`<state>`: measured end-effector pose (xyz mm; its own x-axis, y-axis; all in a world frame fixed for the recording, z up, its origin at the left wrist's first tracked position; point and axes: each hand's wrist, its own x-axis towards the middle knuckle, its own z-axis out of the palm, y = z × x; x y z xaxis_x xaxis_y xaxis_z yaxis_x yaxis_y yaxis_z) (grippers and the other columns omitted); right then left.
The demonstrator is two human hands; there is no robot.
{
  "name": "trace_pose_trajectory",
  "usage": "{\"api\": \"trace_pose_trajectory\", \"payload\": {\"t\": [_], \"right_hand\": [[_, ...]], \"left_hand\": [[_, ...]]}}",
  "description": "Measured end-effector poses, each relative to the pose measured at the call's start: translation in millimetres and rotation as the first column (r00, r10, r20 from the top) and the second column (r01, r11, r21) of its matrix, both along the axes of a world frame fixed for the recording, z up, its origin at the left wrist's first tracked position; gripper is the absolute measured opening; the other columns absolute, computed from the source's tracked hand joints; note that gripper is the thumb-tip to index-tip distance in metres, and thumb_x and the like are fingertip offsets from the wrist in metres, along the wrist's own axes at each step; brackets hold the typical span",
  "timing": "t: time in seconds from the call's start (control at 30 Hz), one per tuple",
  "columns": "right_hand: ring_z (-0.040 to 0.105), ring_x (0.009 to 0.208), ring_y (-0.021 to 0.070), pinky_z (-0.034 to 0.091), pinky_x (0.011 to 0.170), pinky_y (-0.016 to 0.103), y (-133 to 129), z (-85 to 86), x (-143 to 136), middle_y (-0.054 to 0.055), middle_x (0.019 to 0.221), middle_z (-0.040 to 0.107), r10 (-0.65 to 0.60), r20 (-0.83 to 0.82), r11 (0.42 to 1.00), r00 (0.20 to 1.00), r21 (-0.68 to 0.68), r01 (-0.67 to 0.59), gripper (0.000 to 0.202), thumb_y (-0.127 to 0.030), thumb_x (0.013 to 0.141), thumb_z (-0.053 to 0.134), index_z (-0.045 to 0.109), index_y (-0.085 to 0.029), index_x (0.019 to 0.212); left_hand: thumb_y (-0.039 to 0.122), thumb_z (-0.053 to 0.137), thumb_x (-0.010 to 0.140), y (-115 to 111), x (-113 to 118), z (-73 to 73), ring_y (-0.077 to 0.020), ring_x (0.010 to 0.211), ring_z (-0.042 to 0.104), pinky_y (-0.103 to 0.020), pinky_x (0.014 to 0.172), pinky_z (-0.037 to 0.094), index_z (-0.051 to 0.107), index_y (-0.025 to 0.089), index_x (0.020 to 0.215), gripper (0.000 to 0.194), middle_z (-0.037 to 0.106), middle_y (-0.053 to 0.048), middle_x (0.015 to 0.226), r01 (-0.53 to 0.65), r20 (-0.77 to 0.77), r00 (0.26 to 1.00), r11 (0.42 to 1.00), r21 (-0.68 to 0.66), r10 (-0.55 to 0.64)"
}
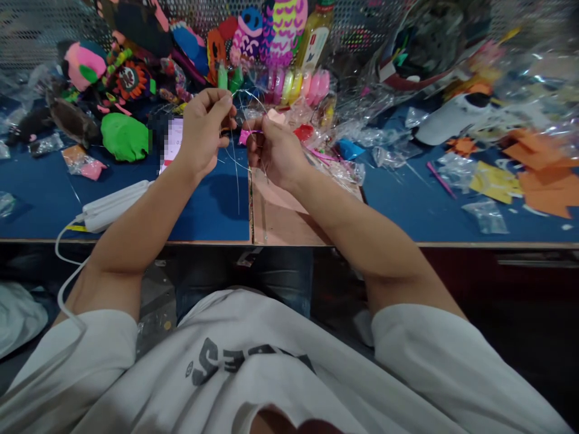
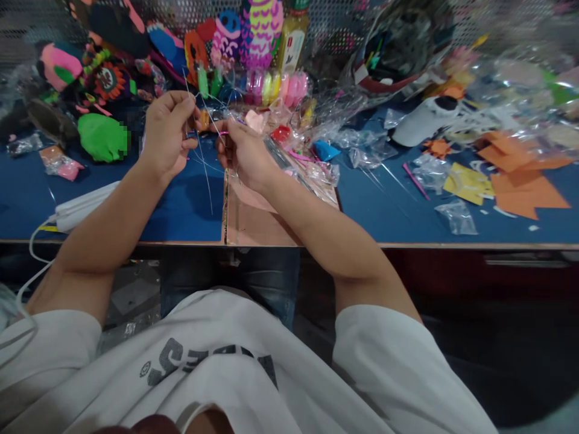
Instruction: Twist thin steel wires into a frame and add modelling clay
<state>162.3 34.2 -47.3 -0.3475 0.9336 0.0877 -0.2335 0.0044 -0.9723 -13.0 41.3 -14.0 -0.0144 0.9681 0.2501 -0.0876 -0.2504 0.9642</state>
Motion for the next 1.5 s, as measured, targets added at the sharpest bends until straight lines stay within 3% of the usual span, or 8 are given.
{"api": "trace_pose_trajectory", "payload": {"t": [0.1,0.33,0.47,0.67,0.87,1.0,1.23,1.5], "right_hand": [[0.05,0.063,0.0136,0.042,0.058,0.028,-2,-1.1,-3,-0.002,0.082,0.054,-0.027,-0.068,0.997,0.997,-0.071,0.022,0.061,-0.084,0.11,0.043,0.061,-0.026,0.111],[0.048,0.069,0.0161,0.046,0.063,0.031,-1,4.1,4,-0.002,0.079,0.046,0.007,-0.002,0.999,1.0,-0.036,-0.007,0.07,-0.095,0.099,0.05,0.062,-0.027,0.11],[0.049,0.069,0.0156,0.044,0.061,0.031,-1,2.5,6,-0.002,0.081,0.05,0.009,-0.012,0.999,1.0,-0.035,-0.01,0.066,-0.093,0.097,0.058,0.061,-0.027,0.108],[0.061,0.075,0.0154,0.044,0.059,0.029,-6,-4.1,7,0.001,0.09,0.065,0.058,-0.059,0.992,0.997,-0.111,-0.065,0.057,-0.081,0.095,0.074,0.062,-0.025,0.099],[0.064,0.073,0.0136,0.043,0.057,0.027,-16,-5.3,11,0.001,0.088,0.071,0.162,-0.014,0.986,0.987,-0.03,-0.162,0.038,-0.05,0.091,0.09,0.064,-0.023,0.09],[0.066,0.071,0.013,0.048,0.058,0.025,-20,-6.9,9,0.0,0.083,0.071,0.188,-0.001,0.982,0.982,-0.002,-0.188,0.031,-0.04,0.084,0.096,0.071,-0.022,0.089],[0.07,0.069,0.0137,0.055,0.061,0.025,-20,-10.5,8,0.0,0.079,0.075,0.127,0.065,0.991,0.99,0.042,-0.13,0.022,-0.028,0.081,0.094,0.074,-0.022,0.09],[0.067,0.066,0.0154,0.057,0.062,0.029,-24,-5.7,7,0.0,0.072,0.07,-0.018,0.236,0.989,0.972,0.145,-0.017,0.019,-0.031,0.086,0.089,0.071,-0.025,0.085]], "left_hand": [[0.064,0.083,0.078,3,-1,-2.6,-0.0305,0.099,0.078,-0.041,0.054,0.049,0.073,0.047,0.088,0.022,0.075,0.0,0.078,0.033,0.031,0.999,0.999,0.015,-0.033],[0.059,0.089,0.072,-4,6,6.7,-0.0236,0.074,0.065,-0.034,0.047,0.028,0.072,0.042,0.074,0.024,0.074,-0.002,0.082,-0.086,0.092,0.992,0.996,0.006,0.085],[0.045,0.085,0.081,-9,7,10.3,-0.0181,0.072,0.062,-0.032,0.048,0.028,0.07,0.034,0.083,0.019,0.071,-0.001,0.081,-0.066,0.111,0.992,0.998,-0.012,0.067],[0.05,0.082,0.083,-6,8,7.9,-0.0187,0.07,0.057,-0.037,0.051,0.026,0.067,0.038,0.078,0.021,0.067,0.0,0.08,-0.123,0.145,0.982,0.992,0.013,0.119],[0.022,0.065,0.109,-11,5,17.9,-0.0112,0.073,0.054,-0.031,0.056,0.036,0.057,0.027,0.084,0.027,0.06,0.002,0.079,-0.151,0.344,0.924,0.985,-0.08,0.17],[0.019,0.054,0.118,-9,0,17.5,-0.0079,0.077,0.047,-0.024,0.071,0.043,0.054,0.023,0.09,0.029,0.058,0.004,0.076,-0.086,0.41,0.903,0.989,-0.123,0.129],[0.045,0.08,0.095,-6,-3,10.3,-0.0196,0.089,0.063,-0.034,0.07,0.056,0.058,0.038,0.079,0.028,0.069,0.001,0.081,-0.161,0.299,0.939,0.986,-0.053,0.17],[0.047,0.076,0.086,-8,-2,10.6,-0.0242,0.089,0.067,-0.041,0.068,0.052,0.063,0.044,0.079,0.015,0.072,0.002,0.088,-0.281,0.203,0.94,0.96,0.002,0.275]]}}
